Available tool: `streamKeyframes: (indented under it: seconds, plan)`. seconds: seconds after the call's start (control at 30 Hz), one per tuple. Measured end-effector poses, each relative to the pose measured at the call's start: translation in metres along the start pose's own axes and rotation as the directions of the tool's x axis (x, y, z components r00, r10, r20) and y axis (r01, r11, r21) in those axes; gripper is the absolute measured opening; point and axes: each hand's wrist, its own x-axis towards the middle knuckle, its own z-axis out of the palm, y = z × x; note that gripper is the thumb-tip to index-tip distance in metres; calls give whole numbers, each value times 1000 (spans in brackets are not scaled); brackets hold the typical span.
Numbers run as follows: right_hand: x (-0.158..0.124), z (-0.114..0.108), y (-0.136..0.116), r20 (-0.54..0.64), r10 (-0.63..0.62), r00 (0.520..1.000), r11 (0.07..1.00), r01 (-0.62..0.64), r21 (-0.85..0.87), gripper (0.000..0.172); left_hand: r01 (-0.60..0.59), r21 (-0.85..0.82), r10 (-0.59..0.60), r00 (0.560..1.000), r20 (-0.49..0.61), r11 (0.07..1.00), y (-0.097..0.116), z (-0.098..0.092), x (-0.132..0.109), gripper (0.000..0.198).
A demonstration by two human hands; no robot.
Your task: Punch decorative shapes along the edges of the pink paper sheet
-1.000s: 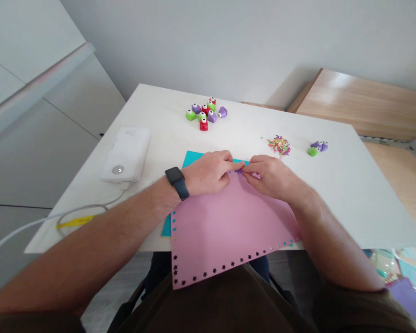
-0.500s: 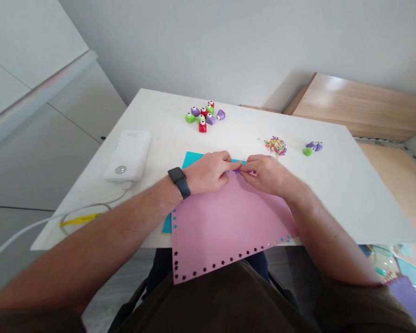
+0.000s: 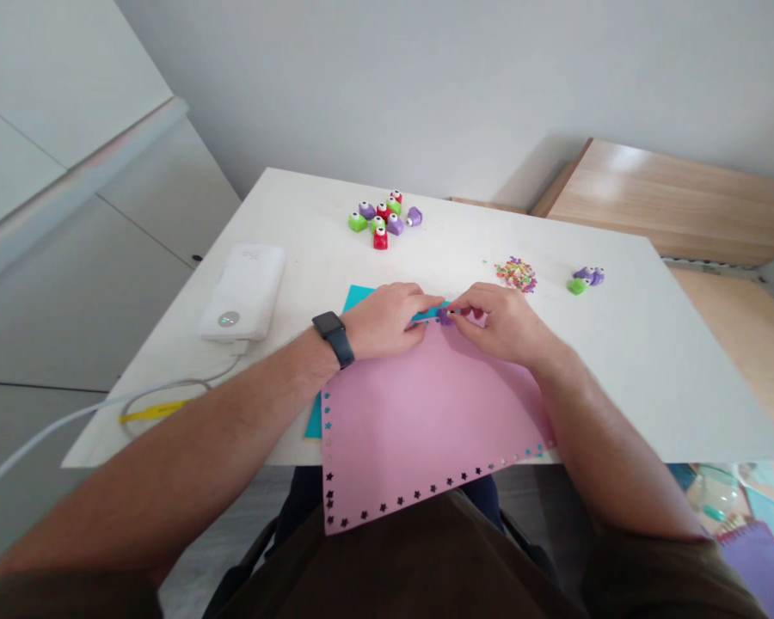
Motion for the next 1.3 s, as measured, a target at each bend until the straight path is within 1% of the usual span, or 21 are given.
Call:
streamKeyframes:
  seconds: [0.13, 0.27, 0.37, 0.5, 0.6, 0.77, 0.93, 1.03, 1.13, 1.2, 1.27, 1.3]
  plan:
    - [1, 1, -3, 36, 52, 998, 999, -53, 13, 20, 12, -16, -12, 1000, -11, 1000, 3, 0, 0, 46]
    - [1, 2, 0, 62, 65, 996, 997, -67, 28, 19, 43, -54, -44, 999, -15, 998, 4, 0, -1, 40]
    - [1, 4, 5, 30, 85, 996, 996, -86, 17, 18, 59, -84, -61, 998, -19, 995, 4, 0, -1, 34]
    - [2, 6, 11, -59, 137, 989, 990, -138, -21, 17, 67, -100, -68, 998, -8, 993, 7, -3, 0, 29]
    - [2, 7, 15, -104, 164, 981, 984, -170, -52, 17, 86, -101, -85, 996, 11, 991, 9, -6, 1, 23]
    - [2, 6, 24, -136, 205, 969, 971, -218, -94, 19, 102, -83, -101, 995, 22, 991, 8, -7, 0, 17]
    - [1, 6, 30, -131, 247, 960, 956, -263, -128, 20, 63, -63, -61, 997, 40, 996, 7, -7, -1, 17]
    - [1, 9, 34, -134, 266, 955, 945, -286, -159, 21, 63, -66, -60, 997, 54, 996, 7, -8, -1, 17]
    - [1, 12, 36, -168, 268, 949, 937, -297, -181, 25, 71, -72, -66, 995, 68, 995, 7, -9, 0, 16]
    - [1, 12, 34, -227, 253, 940, 938, -296, -179, 30, 69, -74, -64, 995, 72, 995, 7, -9, 0, 16]
    - [1, 11, 29, -265, 216, 940, 952, -263, -157, 28, 66, -76, -60, 995, 75, 995, 6, -8, 0, 16]
    - [1, 10, 26, -255, 192, 948, 963, -232, -140, 25, 66, -77, -60, 995, 75, 995, 6, -8, 0, 17]
